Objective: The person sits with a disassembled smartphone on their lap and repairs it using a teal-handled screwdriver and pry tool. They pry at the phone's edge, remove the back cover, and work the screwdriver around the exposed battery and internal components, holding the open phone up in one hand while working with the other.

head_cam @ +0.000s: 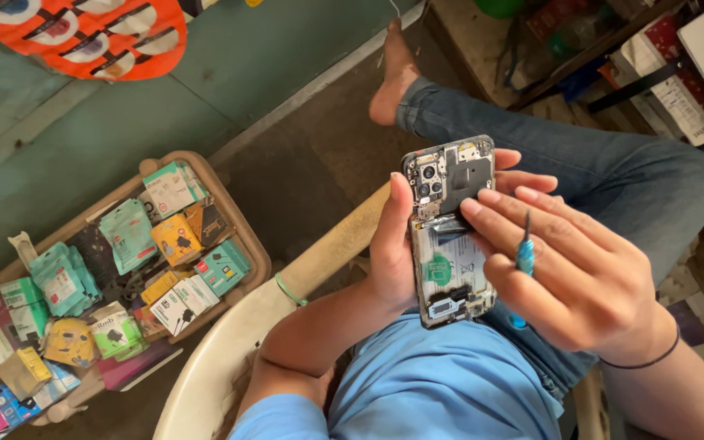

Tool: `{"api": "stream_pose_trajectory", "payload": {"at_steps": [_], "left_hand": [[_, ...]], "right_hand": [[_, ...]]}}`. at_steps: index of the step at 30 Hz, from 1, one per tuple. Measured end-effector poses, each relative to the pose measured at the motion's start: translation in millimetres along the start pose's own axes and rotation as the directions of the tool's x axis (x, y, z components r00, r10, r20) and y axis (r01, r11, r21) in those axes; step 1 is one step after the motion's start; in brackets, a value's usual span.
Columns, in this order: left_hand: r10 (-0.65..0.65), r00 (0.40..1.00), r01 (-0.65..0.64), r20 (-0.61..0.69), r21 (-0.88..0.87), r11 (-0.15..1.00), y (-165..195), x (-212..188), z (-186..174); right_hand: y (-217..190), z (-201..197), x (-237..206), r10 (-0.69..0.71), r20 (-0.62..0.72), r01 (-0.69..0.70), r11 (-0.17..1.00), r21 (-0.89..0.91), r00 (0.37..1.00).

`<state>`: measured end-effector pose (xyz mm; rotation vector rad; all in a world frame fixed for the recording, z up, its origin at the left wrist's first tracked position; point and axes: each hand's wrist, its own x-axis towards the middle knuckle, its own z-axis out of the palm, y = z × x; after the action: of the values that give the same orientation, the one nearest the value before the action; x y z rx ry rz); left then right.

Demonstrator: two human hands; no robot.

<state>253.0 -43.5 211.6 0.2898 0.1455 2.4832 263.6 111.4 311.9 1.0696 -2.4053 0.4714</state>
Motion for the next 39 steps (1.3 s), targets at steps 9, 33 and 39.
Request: {"api": "stream_pose_trajectory", "payload": {"at_steps": [9, 33, 39], "left_hand": [[-0.027, 0.991, 0.050, -0.134, 0.176, 0.983, 4, -2, -2], [0.009, 0.995, -0.007, 0.103, -0.017, 1.000, 11, 2, 0], [0.023, 0.997, -0.043, 0.078, 0.257, 0.965, 21, 4, 12]], "right_hand": [[4, 14, -4, 0.085, -0.193, -0.061, 0.990, 0.127, 0.977], [46, 25, -87, 0.717, -0.230, -0.620, 0.689, 0.375, 0.657], [39, 31, -78, 0.760, -0.216, -0.545, 0.605, 0.581, 0.614]]}}
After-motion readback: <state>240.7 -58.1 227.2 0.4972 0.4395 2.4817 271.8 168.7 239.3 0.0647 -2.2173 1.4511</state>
